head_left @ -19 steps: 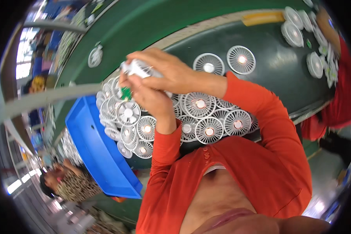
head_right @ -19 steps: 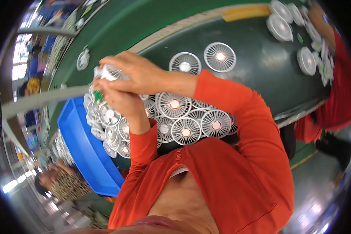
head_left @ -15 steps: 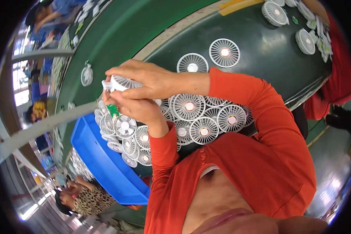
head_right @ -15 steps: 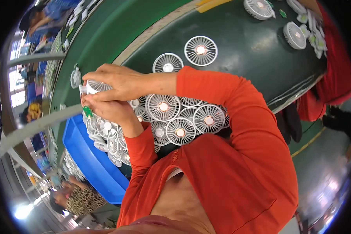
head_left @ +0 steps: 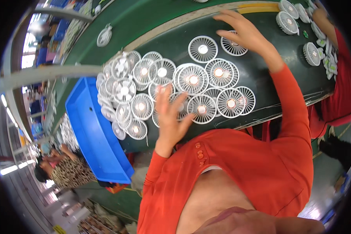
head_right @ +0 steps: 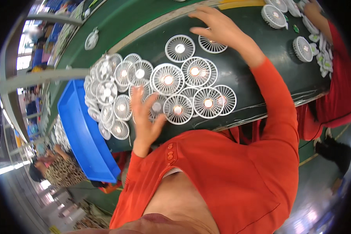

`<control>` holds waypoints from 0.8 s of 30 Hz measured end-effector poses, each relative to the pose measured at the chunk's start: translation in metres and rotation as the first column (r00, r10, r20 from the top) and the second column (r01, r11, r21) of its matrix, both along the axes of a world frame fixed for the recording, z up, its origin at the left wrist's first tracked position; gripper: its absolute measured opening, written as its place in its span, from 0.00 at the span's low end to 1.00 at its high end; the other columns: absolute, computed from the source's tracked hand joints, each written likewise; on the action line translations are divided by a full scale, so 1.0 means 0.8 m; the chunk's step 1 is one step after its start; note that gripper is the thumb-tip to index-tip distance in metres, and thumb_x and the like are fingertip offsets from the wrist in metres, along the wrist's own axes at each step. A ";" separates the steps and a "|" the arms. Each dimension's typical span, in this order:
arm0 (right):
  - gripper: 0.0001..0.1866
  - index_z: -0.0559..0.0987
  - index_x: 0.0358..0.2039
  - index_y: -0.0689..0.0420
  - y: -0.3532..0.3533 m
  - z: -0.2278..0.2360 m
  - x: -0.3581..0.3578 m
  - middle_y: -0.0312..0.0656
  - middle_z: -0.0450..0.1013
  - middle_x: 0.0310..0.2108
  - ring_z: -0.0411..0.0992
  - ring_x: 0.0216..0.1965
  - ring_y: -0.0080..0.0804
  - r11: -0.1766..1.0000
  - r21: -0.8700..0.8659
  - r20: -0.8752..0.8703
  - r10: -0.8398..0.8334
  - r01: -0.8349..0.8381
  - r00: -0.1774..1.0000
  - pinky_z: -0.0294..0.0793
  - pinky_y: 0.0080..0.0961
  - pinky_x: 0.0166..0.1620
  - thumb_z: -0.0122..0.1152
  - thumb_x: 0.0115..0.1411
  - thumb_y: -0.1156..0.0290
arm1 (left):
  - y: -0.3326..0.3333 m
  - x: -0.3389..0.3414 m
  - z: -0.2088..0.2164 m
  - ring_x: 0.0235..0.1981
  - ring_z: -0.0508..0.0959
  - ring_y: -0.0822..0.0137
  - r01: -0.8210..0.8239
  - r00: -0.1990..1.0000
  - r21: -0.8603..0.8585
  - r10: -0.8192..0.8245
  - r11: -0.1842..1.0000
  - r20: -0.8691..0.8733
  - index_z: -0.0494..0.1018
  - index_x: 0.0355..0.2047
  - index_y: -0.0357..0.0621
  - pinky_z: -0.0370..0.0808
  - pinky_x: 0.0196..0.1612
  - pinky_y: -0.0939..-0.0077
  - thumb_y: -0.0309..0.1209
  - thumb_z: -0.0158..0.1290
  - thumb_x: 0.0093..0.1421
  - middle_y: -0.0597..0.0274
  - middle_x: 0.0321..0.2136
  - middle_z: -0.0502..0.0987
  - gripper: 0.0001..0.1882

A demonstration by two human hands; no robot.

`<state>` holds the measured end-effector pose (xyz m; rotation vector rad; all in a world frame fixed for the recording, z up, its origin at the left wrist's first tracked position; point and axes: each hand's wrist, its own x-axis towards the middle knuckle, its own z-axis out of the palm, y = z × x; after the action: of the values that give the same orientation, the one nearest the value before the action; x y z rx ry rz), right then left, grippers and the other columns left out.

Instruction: The person assembles small portable fans by fitting motor components into circular fan grilles, pressing the casing parts together by hand, and organizing the grilles across the workstation.

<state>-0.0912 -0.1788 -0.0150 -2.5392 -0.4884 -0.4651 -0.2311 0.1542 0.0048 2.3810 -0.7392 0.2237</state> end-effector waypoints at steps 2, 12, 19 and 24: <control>0.26 0.72 0.56 0.53 -0.019 0.001 -0.072 0.50 0.62 0.61 0.61 0.62 0.48 0.994 0.083 -0.100 0.076 -0.068 0.992 0.61 0.38 0.61 0.63 0.56 0.63 | -0.022 -0.021 -0.018 0.66 0.51 0.42 0.140 0.988 0.121 -0.131 0.983 -0.080 0.69 0.58 0.61 0.47 0.64 0.39 0.47 0.66 0.45 0.52 0.65 0.56 0.37; 0.18 0.76 0.50 0.53 -0.120 -0.041 -0.281 0.42 0.70 0.55 0.69 0.54 0.36 0.820 0.281 -0.077 -0.499 0.499 0.863 0.72 0.29 0.51 0.61 0.59 0.65 | -0.065 0.017 -0.065 0.65 0.55 0.46 -0.036 0.964 0.334 -0.055 0.942 0.260 0.65 0.61 0.58 0.50 0.63 0.43 0.47 0.65 0.47 0.52 0.66 0.55 0.40; 0.12 0.76 0.38 0.61 -0.164 -0.066 -0.324 0.47 0.72 0.44 0.69 0.47 0.46 0.825 0.120 0.201 -0.565 0.552 0.800 0.67 0.37 0.51 0.63 0.54 0.69 | -0.072 0.008 -0.062 0.67 0.50 0.42 0.004 0.950 0.383 -0.123 0.924 0.286 0.61 0.63 0.54 0.48 0.64 0.44 0.44 0.62 0.53 0.45 0.66 0.50 0.39; 0.09 0.76 0.34 0.62 -0.176 -0.070 -0.315 0.47 0.73 0.39 0.70 0.43 0.45 0.823 0.189 0.194 -0.567 0.536 0.801 0.69 0.35 0.48 0.63 0.52 0.74 | -0.092 -0.048 -0.040 0.66 0.46 0.32 0.274 0.938 0.264 -0.317 0.925 0.139 0.72 0.55 0.51 0.47 0.64 0.39 0.44 0.64 0.50 0.44 0.66 0.50 0.31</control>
<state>-0.3431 -0.3196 -0.0707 -2.4815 0.2253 -0.9947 -0.2699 0.0805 -0.0273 2.4529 -1.2655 0.2334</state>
